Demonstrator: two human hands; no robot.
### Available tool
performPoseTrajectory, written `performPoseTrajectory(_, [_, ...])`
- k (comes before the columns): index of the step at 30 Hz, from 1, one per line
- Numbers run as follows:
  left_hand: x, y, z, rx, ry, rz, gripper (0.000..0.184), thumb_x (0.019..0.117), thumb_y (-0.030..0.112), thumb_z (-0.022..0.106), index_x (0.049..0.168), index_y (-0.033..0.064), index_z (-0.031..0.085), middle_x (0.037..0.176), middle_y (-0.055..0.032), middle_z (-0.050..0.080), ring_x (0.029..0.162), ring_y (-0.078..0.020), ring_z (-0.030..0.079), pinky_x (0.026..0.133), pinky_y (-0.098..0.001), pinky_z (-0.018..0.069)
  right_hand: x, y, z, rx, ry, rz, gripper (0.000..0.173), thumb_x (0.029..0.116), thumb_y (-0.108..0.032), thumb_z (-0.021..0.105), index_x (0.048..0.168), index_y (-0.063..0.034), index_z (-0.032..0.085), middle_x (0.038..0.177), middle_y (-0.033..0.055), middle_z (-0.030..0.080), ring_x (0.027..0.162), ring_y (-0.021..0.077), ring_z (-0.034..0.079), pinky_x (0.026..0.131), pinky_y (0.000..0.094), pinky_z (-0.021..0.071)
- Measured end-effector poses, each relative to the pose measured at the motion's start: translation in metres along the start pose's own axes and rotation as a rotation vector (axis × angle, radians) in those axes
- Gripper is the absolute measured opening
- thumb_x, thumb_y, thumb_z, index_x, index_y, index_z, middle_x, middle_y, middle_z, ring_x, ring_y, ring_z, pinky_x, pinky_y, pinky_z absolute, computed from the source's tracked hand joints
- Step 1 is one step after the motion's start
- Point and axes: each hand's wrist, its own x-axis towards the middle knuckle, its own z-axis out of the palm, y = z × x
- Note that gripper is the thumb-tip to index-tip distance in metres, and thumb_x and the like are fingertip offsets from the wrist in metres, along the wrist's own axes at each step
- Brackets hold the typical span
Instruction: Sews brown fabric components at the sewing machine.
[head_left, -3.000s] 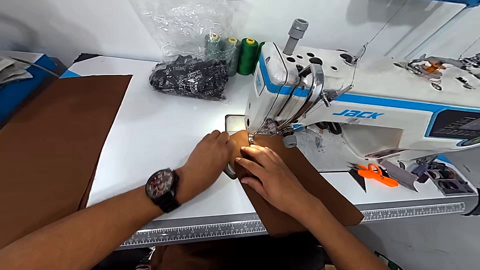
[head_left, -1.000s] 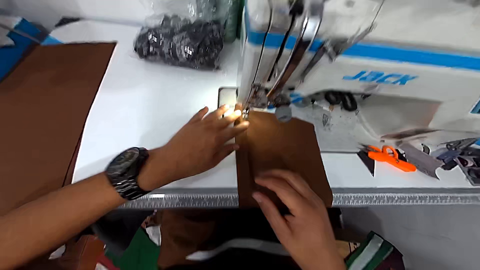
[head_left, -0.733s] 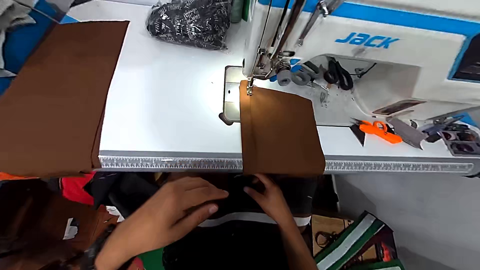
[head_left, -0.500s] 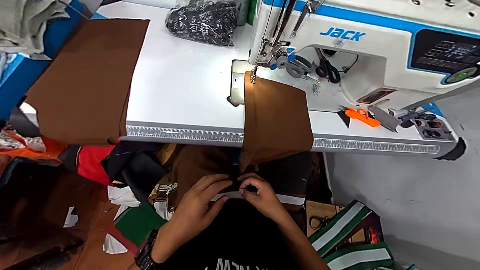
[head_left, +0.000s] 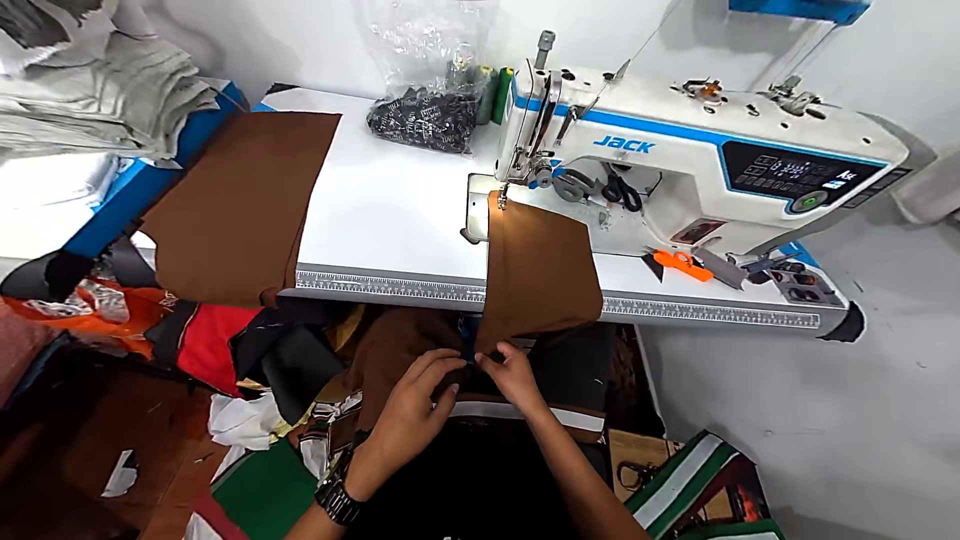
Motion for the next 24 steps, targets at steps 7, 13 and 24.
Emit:
performPoseTrajectory(7, [0.0, 0.008, 0.01, -0.096, -0.005, -0.041, 0.03, 0.1014, 0.019, 0.058, 0.129, 0.0103, 0.067, 0.134, -0.0043, 0.064, 0.124, -0.0128, 0.062, 0.104, -0.0343, 0.0546, -0.095, -0.039, 0.001, 0.255, -0.078, -0.085, 0.017, 0.0985, -0.018, 0.066, 0.108, -0.0031, 0.067, 0.092, 0.0046, 0.074, 0.085, 0.0124, 0.072, 0.077, 0.0301, 0.0605])
performPoseTrajectory(13, [0.005, 0.024, 0.013, -0.148, 0.036, -0.003, 0.025, 0.1017, 0.013, 0.055, 0.123, 0.0088, 0.068, 0.121, -0.004, 0.069, 0.111, -0.0112, 0.068, 0.095, -0.0315, 0.06, -0.122, -0.059, -0.007, 0.258, -0.082, -0.144, 0.016, 0.1001, -0.02, 0.065, 0.097, -0.005, 0.069, 0.083, 0.0027, 0.071, 0.077, 0.0105, 0.069, 0.07, 0.0283, 0.0583])
performPoseTrajectory(24, [-0.048, 0.071, -0.031, 0.143, 0.185, 0.413, 0.063, 0.0923, 0.058, 0.067, 0.14, 0.0186, 0.055, 0.139, -0.0082, 0.056, 0.132, -0.0199, 0.054, 0.109, -0.0356, 0.0488, -0.127, -0.131, -0.021, 0.32, -0.268, -0.395, 0.026, 0.1007, -0.026, 0.066, 0.101, -0.0027, 0.077, 0.115, 0.0097, 0.071, 0.111, 0.0128, 0.066, 0.095, 0.0304, 0.0572])
